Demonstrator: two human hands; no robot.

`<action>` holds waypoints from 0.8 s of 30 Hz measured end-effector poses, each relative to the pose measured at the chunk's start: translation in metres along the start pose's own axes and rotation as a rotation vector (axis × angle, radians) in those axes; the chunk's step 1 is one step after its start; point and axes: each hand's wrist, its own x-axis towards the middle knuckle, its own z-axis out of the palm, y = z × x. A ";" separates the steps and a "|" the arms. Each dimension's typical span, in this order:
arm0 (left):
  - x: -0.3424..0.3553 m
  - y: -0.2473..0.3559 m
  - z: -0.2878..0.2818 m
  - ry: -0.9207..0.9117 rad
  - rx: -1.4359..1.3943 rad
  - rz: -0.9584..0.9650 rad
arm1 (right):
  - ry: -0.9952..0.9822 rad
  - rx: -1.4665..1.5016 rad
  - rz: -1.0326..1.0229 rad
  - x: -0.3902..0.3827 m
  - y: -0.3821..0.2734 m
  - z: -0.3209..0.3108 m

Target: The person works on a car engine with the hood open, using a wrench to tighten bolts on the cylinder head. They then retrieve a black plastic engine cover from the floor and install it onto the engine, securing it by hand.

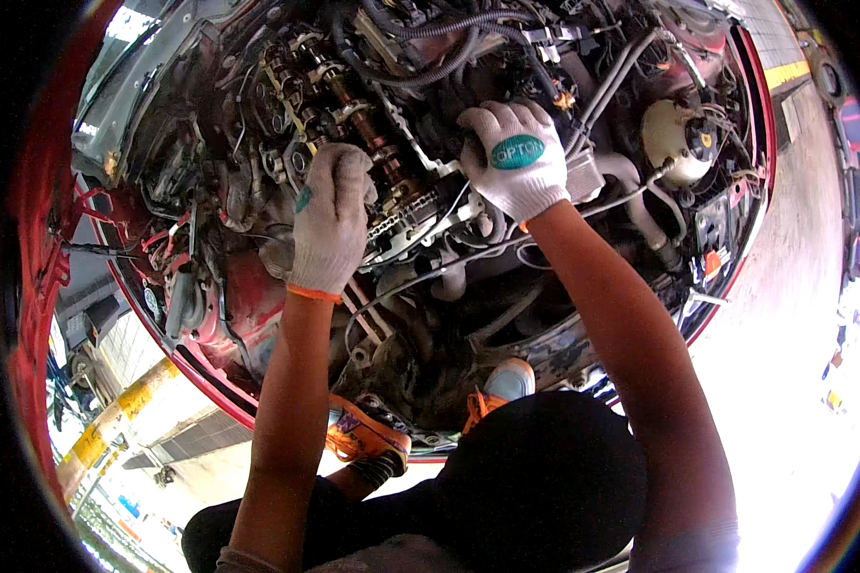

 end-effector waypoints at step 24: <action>-0.009 -0.012 -0.008 -0.125 -0.032 0.192 | 0.038 -0.007 -0.009 -0.009 0.010 0.007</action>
